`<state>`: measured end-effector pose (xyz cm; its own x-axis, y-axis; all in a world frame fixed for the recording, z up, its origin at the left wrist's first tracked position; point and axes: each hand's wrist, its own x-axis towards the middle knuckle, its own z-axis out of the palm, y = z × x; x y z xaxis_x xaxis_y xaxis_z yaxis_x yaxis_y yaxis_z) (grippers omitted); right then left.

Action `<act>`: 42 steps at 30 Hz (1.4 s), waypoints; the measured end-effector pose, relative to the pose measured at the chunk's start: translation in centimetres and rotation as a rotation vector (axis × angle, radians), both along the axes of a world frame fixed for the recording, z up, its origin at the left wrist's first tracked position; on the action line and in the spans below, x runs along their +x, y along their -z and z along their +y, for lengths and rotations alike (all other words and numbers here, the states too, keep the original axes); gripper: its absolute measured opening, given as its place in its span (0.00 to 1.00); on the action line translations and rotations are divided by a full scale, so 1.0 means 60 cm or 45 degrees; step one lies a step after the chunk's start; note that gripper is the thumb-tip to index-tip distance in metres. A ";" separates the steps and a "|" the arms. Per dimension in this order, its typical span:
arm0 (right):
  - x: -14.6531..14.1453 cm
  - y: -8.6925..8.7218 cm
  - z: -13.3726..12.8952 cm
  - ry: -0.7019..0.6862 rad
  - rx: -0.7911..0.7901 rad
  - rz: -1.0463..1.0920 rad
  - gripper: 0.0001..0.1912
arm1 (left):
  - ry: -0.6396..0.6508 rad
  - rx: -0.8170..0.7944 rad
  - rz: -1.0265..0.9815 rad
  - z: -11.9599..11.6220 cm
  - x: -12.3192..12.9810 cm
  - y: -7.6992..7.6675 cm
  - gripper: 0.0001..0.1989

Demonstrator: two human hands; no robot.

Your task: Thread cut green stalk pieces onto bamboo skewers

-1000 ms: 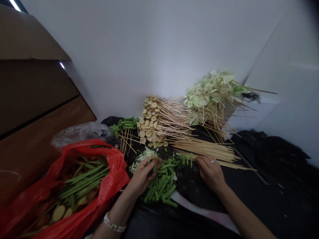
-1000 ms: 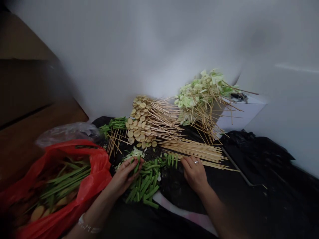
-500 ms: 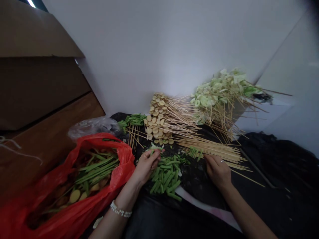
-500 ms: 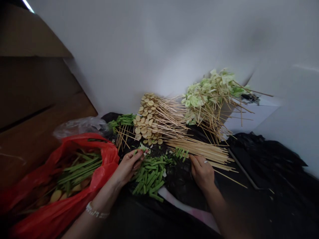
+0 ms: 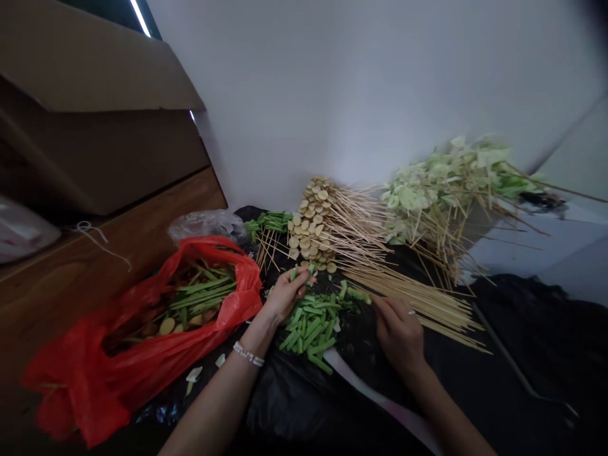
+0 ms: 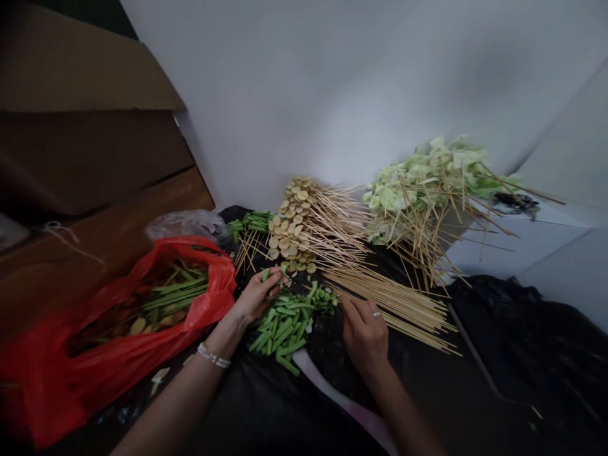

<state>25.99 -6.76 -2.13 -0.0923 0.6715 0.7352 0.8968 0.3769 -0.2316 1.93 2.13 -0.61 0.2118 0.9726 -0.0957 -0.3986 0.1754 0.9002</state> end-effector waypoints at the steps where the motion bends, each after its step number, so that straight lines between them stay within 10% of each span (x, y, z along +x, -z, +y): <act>1: -0.013 -0.010 0.007 -0.024 -0.012 0.028 0.14 | -0.016 0.005 -0.010 -0.001 -0.002 0.002 0.20; 8: -0.094 -0.023 0.028 -0.192 -0.317 0.145 0.14 | -0.061 -0.041 -0.104 -0.018 -0.015 0.016 0.19; 31: -0.086 -0.013 -0.005 -0.175 -0.402 -0.021 0.14 | -0.118 -0.299 -0.650 -0.019 -0.021 0.027 0.14; 42: -0.085 -0.012 0.002 -0.119 -0.452 0.034 0.15 | -0.142 -0.053 -0.138 -0.024 -0.005 0.029 0.15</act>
